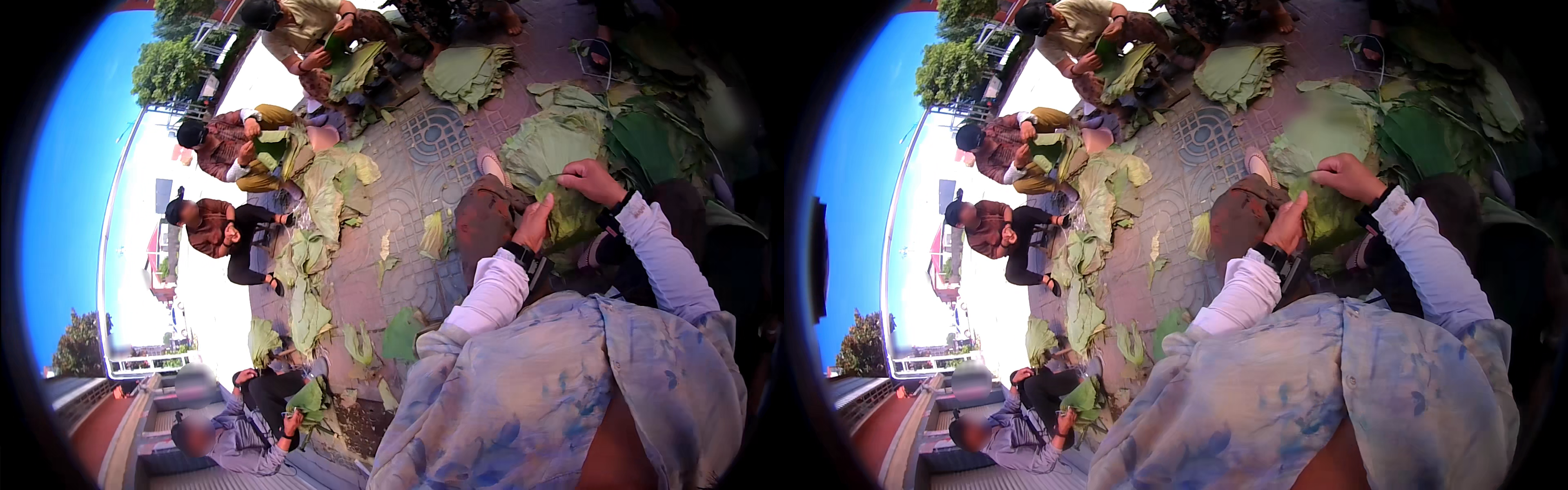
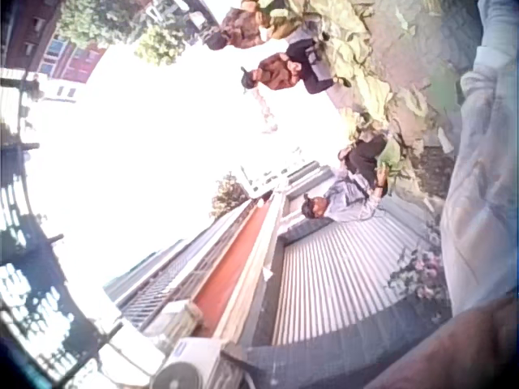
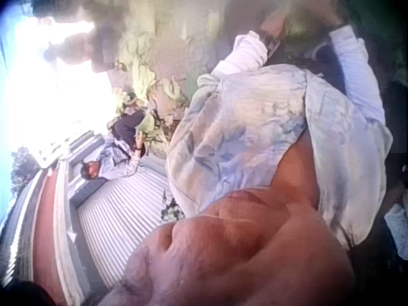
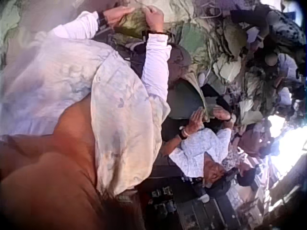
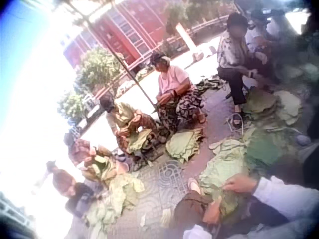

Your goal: The person bundles large green leaves and secures them with white string while sitting on an outdoor patio floor.

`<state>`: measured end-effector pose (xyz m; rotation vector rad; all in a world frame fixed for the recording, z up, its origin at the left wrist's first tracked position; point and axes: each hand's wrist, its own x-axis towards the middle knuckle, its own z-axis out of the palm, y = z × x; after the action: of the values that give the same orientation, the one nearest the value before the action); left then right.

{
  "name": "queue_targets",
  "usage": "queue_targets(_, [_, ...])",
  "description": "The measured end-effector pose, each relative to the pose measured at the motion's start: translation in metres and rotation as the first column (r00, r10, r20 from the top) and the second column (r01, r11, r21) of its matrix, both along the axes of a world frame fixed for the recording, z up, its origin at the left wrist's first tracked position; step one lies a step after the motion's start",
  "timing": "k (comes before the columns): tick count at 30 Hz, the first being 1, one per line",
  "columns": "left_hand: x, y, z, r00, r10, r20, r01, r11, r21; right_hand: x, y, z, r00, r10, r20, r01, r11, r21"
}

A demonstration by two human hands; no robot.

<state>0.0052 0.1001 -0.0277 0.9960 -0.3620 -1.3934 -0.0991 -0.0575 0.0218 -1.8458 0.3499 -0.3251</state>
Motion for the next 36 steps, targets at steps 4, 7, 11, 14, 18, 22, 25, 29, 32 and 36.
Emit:
queue_targets(4, [0.007, 0.006, -0.022, 0.967, -0.196, 0.165, 0.173, 0.974, 0.146, 0.003, 0.002, -0.007, 1.000, 0.004, 0.015, -0.004, 1.000, 0.008])
queue_targets(7, [-0.010, 0.004, -0.001, 0.989, -0.082, 0.123, 0.081, 0.997, 0.016, 0.001, 0.002, -0.010, 1.000, 0.012, -0.027, -0.012, 1.000, 0.009])
queue_targets(11, [-0.007, 0.007, 0.014, 0.997, -0.061, 0.047, 0.061, 0.998, 0.012, 0.001, -0.009, -0.003, 0.993, -0.115, 0.023, 0.115, 0.993, 0.003])
queue_targets(14, [-0.001, 0.012, 0.000, 1.000, -0.005, 0.019, 0.005, 1.000, -0.020, -0.003, -0.016, 0.002, 0.959, -0.271, 0.082, 0.264, 0.961, 0.084])
queue_targets(18, [0.004, 0.002, 0.008, 0.981, 0.143, -0.135, -0.148, 0.988, -0.031, -0.021, -0.040, -0.006, 0.846, -0.491, 0.207, 0.461, 0.869, 0.177])
queue_targets(22, [0.011, 0.003, 0.032, 0.912, 0.197, -0.361, -0.265, 0.953, -0.150, -0.041, -0.042, -0.016, 0.798, -0.578, 0.171, 0.515, 0.801, 0.304])
queue_targets(25, [0.026, 0.012, 0.021, 0.887, 0.200, -0.417, -0.268, 0.957, -0.112, -0.042, -0.022, -0.033, 0.861, -0.505, -0.055, 0.482, 0.777, 0.406])
queue_targets(29, [0.027, 0.012, 0.041, 0.901, 0.200, -0.385, -0.245, 0.967, -0.070, -0.057, 0.017, -0.031, 0.902, -0.306, -0.305, 0.425, 0.754, 0.501])
queue_targets(32, [0.026, 0.008, 0.037, 0.906, 0.258, -0.336, -0.304, 0.949, -0.089, -0.062, 0.040, -0.035, 0.910, -0.246, -0.335, 0.404, 0.712, 0.574])
queue_targets(36, [0.033, 0.011, 0.029, 0.899, 0.243, -0.363, -0.306, 0.943, -0.128, -0.062, 0.064, -0.035, 0.904, -0.116, -0.411, 0.388, 0.625, 0.678])
